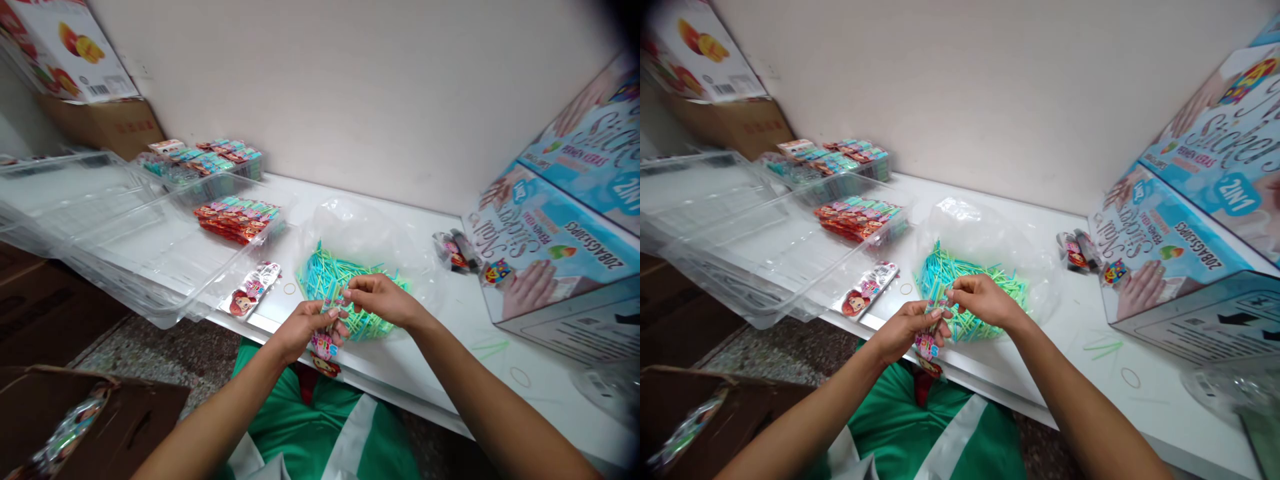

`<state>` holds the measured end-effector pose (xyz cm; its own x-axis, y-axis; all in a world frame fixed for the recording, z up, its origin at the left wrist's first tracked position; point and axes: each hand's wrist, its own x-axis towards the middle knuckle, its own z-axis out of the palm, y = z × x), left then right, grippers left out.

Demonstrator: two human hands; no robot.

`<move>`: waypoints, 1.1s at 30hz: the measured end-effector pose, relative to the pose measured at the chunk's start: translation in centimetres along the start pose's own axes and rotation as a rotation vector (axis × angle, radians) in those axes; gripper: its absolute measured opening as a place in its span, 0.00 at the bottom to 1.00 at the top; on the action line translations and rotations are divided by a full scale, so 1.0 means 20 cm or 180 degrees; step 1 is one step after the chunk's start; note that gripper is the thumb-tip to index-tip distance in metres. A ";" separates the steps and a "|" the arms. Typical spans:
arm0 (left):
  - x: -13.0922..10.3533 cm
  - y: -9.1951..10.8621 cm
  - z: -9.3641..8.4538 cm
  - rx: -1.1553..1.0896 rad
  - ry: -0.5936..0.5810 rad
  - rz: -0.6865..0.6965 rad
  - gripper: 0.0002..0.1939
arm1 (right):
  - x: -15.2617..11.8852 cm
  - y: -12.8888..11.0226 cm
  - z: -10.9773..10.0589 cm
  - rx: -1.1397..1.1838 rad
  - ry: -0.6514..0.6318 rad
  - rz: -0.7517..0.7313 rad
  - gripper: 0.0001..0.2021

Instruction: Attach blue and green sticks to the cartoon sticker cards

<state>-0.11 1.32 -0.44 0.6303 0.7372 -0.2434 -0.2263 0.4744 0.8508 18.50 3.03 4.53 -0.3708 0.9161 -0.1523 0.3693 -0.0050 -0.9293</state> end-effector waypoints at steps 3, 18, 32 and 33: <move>0.00 0.00 0.01 -0.0003 0.0008 0.0041 0.19 | -0.02 -0.02 0.00 -0.0052 0.0012 -0.0002 0.08; 0.00 0.00 0.03 0.0018 -0.0184 0.0023 0.20 | -0.03 -0.02 0.01 -0.0423 0.0258 -0.0296 0.07; -0.01 0.01 0.03 -0.0023 -0.0264 -0.0038 0.19 | -0.04 -0.05 0.03 -0.0411 0.0302 -0.0536 0.07; -0.01 0.01 0.03 -0.0015 -0.0261 -0.0041 0.20 | -0.04 -0.05 0.03 -0.0449 0.0293 -0.0505 0.07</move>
<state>0.18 1.01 0.06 0.6918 0.6893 -0.2152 -0.2212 0.4861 0.8455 17.87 1.96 5.43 -0.3568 0.9337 0.0293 0.4305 0.1921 -0.8819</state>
